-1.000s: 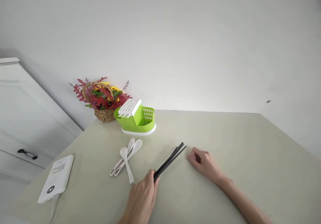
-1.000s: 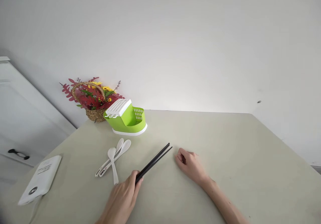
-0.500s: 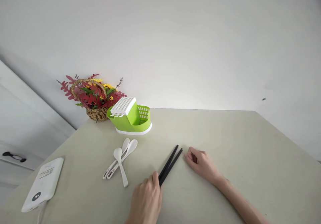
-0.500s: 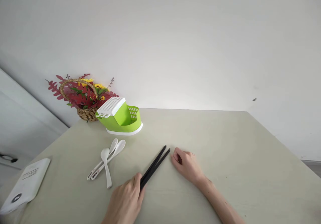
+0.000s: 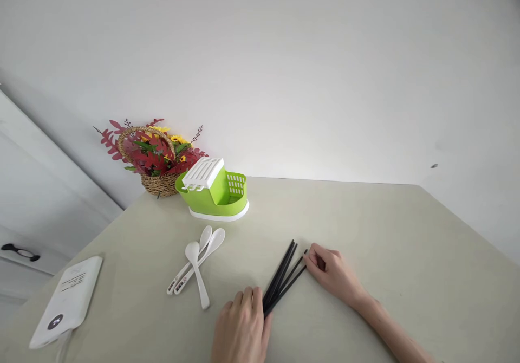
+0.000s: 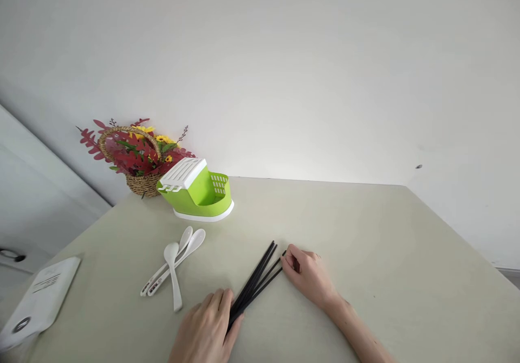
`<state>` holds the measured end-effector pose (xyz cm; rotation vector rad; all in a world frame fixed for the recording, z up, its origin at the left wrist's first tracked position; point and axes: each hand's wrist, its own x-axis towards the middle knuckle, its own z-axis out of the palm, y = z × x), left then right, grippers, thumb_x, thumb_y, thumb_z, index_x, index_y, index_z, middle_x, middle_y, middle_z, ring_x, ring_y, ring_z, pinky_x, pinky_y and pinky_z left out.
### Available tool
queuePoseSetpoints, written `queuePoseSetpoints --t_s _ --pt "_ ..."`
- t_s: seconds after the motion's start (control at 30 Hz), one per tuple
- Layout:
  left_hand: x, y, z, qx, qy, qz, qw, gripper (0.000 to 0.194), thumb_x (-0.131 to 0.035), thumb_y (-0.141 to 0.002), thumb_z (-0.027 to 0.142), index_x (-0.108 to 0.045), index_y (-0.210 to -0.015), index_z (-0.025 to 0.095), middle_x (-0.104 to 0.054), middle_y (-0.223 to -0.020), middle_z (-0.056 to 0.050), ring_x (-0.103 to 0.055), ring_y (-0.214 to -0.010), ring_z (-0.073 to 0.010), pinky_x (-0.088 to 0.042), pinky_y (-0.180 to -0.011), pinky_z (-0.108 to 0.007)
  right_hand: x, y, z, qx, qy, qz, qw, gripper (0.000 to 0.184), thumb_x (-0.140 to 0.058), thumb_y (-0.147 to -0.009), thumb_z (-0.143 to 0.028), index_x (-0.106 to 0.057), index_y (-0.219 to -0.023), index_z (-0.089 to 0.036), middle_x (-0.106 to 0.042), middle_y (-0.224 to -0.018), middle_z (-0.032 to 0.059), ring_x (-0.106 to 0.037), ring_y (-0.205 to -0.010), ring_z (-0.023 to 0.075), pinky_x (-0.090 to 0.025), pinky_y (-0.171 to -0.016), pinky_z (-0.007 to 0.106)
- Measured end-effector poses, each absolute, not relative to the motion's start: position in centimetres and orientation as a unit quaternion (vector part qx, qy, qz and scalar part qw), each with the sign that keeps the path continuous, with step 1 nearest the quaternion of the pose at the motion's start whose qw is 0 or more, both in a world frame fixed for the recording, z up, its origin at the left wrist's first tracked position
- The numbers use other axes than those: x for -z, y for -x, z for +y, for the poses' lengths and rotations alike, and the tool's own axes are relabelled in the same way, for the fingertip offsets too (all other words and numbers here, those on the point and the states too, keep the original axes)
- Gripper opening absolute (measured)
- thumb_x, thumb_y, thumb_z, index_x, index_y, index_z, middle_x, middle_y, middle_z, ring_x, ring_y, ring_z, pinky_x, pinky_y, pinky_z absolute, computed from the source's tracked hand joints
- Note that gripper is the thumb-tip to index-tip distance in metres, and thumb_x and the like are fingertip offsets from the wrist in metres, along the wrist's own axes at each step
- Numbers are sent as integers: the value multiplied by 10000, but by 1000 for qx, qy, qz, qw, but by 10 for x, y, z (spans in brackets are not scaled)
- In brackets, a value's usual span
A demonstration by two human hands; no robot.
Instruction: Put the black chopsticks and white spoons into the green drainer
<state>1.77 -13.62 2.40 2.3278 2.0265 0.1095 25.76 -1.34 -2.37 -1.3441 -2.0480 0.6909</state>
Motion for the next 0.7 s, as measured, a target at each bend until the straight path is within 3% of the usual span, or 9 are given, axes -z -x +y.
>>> queuePoseSetpoints --t_s 0.23,0.33,0.5,0.7 --pt "-32 -6 -136 -72 -776 627 5 359 -557 -989 428 -632 -1267 213 -720 -1131 -127 -698 -983 -306 -552 -826 -421 28 -257 -12 -263 508 -768 287 372 -467 -1015 -443 -330 -727 -251 -431 -604 -65 -345 -564 126 -314 -553 254" --pt "-49 -1 -130 -119 -776 619 -10 400 -516 -1010 487 -619 -1291 221 -707 -1172 -132 -686 -987 -303 -548 -844 -434 29 -257 -12 -266 507 -769 286 368 -464 -1017 -437 -325 -731 -251 -435 -613 -63 -347 -572 130 -312 -557 257" --pt "-78 24 -115 -162 -746 642 -69 408 -433 -1036 506 -613 -1255 212 -692 -1201 -146 -658 -1093 -320 -519 -934 -463 27 -255 -12 -277 509 -764 283 366 -468 -1011 -431 -313 -732 -251 -441 -618 -64 -349 -571 129 -308 -566 265" --pt "-84 72 -114 -38 -624 772 -117 560 -389 -982 618 -667 -1048 137 -699 -1004 -188 -670 -971 -362 -510 -901 -497 28 -255 -12 -292 509 -762 274 362 -447 -1017 -437 -312 -736 -253 -426 -624 -63 -330 -577 130 -300 -567 271"
